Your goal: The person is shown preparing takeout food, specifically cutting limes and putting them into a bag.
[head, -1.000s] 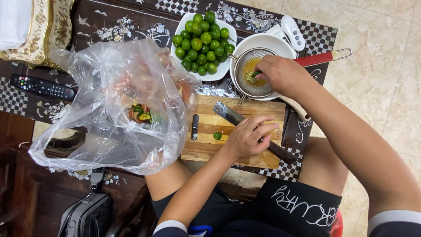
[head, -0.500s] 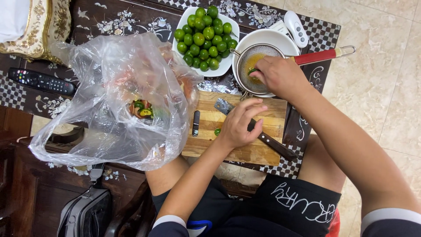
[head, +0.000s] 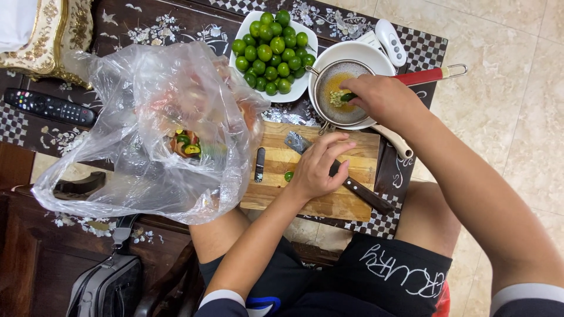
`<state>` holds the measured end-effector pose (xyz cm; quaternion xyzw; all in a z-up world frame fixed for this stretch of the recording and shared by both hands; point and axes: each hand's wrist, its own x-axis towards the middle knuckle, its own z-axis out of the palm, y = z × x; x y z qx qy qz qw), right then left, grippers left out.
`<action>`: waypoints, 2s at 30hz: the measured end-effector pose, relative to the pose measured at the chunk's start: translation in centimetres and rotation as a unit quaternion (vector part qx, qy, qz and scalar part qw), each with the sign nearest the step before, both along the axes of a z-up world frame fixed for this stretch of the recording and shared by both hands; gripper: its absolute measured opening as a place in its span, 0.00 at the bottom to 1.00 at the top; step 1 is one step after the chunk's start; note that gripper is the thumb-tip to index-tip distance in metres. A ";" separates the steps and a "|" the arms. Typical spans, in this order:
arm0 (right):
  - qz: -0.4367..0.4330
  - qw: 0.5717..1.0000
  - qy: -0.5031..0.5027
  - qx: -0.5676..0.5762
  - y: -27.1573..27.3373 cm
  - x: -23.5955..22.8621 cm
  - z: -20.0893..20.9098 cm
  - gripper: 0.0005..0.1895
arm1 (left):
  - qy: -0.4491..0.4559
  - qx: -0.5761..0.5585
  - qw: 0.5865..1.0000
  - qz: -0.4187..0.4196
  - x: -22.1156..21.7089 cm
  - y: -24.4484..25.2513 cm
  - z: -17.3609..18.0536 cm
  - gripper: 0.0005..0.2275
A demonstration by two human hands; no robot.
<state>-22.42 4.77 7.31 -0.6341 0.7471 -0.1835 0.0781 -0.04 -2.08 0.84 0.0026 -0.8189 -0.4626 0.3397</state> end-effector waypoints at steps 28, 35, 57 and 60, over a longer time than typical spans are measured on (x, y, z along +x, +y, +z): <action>0.015 0.998 0.045 -0.034 -1.6 -0.7 -1.8 0.14 | -0.004 0.003 1.000 -0.009 0.3 -0.3 0.4 0.25; 0.012 0.999 0.034 -0.019 -0.9 0.1 -1.7 0.14 | 0.003 0.010 1.000 -0.010 0.6 -0.3 1.0 0.25; 0.149 0.985 -0.023 -0.086 -16.2 19.6 10.8 0.12 | 0.049 -0.004 0.998 -0.039 2.4 0.2 -3.1 0.16; 0.157 0.980 0.041 -0.115 -15.8 18.3 11.1 0.18 | 0.048 0.008 0.998 -0.043 2.2 -0.4 -2.3 0.14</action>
